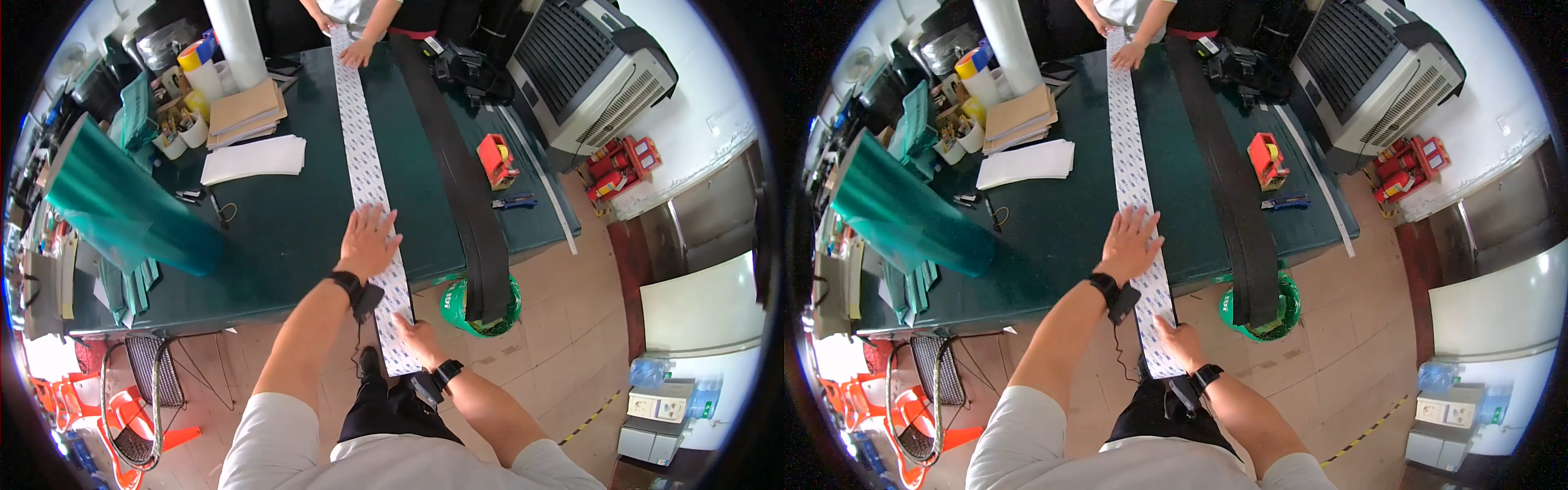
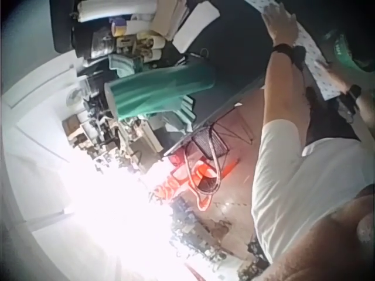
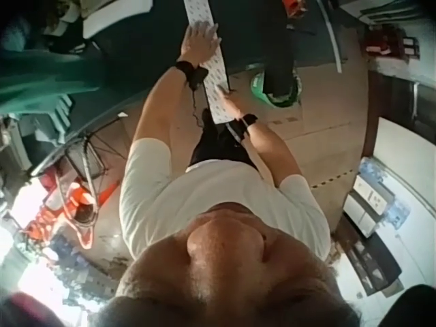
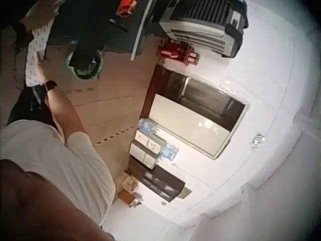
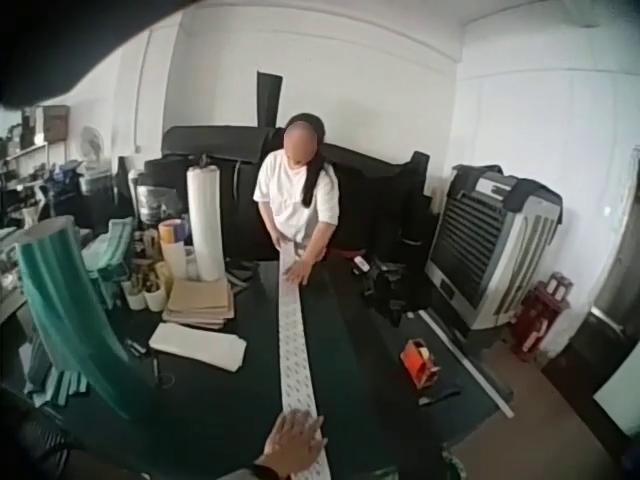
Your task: The person pulls a length of adhesive tape from a roll and presses it onto a strip of black material on the table. They smooth the tape down by hand, cut it with a tool, and repeat the process.
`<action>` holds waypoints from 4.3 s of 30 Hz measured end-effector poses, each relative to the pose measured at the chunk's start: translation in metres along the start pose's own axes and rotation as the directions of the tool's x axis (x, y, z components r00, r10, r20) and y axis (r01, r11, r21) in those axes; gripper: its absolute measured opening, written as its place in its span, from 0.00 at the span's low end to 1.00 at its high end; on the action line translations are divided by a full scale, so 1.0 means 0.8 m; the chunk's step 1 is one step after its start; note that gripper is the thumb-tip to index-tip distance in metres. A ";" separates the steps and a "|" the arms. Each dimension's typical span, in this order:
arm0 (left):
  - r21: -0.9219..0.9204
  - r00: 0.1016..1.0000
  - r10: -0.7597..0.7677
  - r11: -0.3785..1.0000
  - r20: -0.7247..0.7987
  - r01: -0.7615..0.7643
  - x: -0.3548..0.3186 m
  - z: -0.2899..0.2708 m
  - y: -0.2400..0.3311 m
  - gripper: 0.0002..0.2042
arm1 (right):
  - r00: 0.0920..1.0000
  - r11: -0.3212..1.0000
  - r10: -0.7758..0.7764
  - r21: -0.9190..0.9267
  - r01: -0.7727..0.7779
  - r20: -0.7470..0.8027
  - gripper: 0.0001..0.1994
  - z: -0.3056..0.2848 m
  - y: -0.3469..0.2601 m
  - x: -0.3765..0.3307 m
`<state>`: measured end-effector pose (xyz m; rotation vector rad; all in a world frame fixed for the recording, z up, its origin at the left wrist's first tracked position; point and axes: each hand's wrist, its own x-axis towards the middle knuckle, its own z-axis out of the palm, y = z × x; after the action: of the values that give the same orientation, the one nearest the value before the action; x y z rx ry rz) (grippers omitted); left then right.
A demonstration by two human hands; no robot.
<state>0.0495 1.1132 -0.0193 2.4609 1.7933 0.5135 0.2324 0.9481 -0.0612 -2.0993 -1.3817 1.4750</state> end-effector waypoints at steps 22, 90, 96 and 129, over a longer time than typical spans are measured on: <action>-0.067 0.981 0.145 0.988 0.131 -0.137 -0.042 -0.012 0.047 0.38 | 0.986 0.985 -0.162 -0.073 0.158 -0.041 0.30 -0.010 -0.003 -0.005; -0.556 0.785 -0.571 0.744 -0.242 0.370 -0.328 -0.115 0.320 0.31 | 0.800 0.644 -0.327 0.738 -0.200 0.502 0.28 -0.148 -0.046 -0.167; -0.898 0.597 -0.713 -0.109 0.369 0.425 -0.275 -0.142 0.279 0.29 | 0.917 0.880 -0.370 0.374 0.293 0.152 0.34 -0.116 -0.022 -0.182; -0.800 0.573 -0.787 0.185 0.227 0.571 -0.280 -0.114 0.286 0.39 | 0.814 0.657 -0.513 0.735 0.167 0.273 0.27 -0.117 -0.010 -0.163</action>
<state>0.1713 0.8158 0.0684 0.8001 1.8419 1.2050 0.2989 0.8790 0.0676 -0.9794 -1.0248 1.9745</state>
